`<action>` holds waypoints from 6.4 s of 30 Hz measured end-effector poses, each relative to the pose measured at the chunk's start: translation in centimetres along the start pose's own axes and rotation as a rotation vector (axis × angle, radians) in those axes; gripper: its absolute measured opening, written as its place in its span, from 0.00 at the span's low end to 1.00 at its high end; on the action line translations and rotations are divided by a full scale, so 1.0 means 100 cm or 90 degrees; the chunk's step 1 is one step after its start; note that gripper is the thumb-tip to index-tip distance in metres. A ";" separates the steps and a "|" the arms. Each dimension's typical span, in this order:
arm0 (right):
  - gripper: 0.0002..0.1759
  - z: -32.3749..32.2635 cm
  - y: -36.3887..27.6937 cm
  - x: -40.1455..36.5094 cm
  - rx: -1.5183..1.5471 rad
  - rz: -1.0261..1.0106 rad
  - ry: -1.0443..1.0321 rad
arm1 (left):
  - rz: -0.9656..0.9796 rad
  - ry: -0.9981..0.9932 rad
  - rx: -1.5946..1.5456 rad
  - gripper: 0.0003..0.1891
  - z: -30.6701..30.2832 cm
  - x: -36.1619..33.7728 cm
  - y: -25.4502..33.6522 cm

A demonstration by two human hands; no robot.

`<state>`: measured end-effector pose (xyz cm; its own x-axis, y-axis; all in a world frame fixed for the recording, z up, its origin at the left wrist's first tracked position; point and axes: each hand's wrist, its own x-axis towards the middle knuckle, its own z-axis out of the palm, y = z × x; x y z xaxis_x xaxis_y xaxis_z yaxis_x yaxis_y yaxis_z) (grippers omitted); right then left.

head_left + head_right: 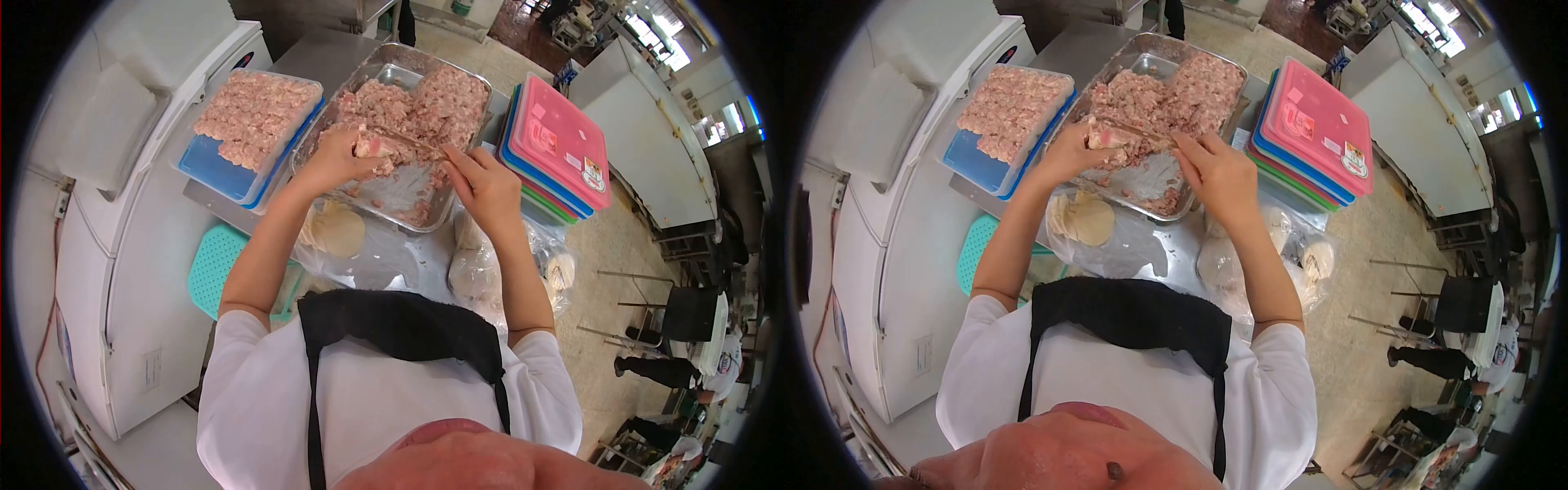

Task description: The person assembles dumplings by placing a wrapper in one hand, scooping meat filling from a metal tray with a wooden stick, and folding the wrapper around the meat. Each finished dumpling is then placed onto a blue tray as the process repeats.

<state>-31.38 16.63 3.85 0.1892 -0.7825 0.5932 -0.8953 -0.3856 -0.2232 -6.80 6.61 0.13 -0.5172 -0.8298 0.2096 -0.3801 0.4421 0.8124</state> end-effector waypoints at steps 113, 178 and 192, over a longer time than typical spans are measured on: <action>0.18 0.079 -0.226 -0.075 0.454 0.668 0.064 | 0.069 0.097 0.198 0.31 -0.252 -0.084 -0.245; 0.09 0.131 0.024 -0.042 -0.096 -0.116 -0.328 | -0.013 -0.068 0.213 0.10 0.067 -0.123 -0.103; 0.11 0.087 0.000 -0.026 -0.101 -0.058 -0.473 | -0.181 0.081 -0.043 0.09 0.035 -0.109 -0.073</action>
<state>-28.37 14.34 -4.43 0.4367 -0.8956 -0.0853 -0.8996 -0.4337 -0.0511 -1.02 13.64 -10.00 -0.2953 -0.9549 0.0321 -0.4422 0.1664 0.8813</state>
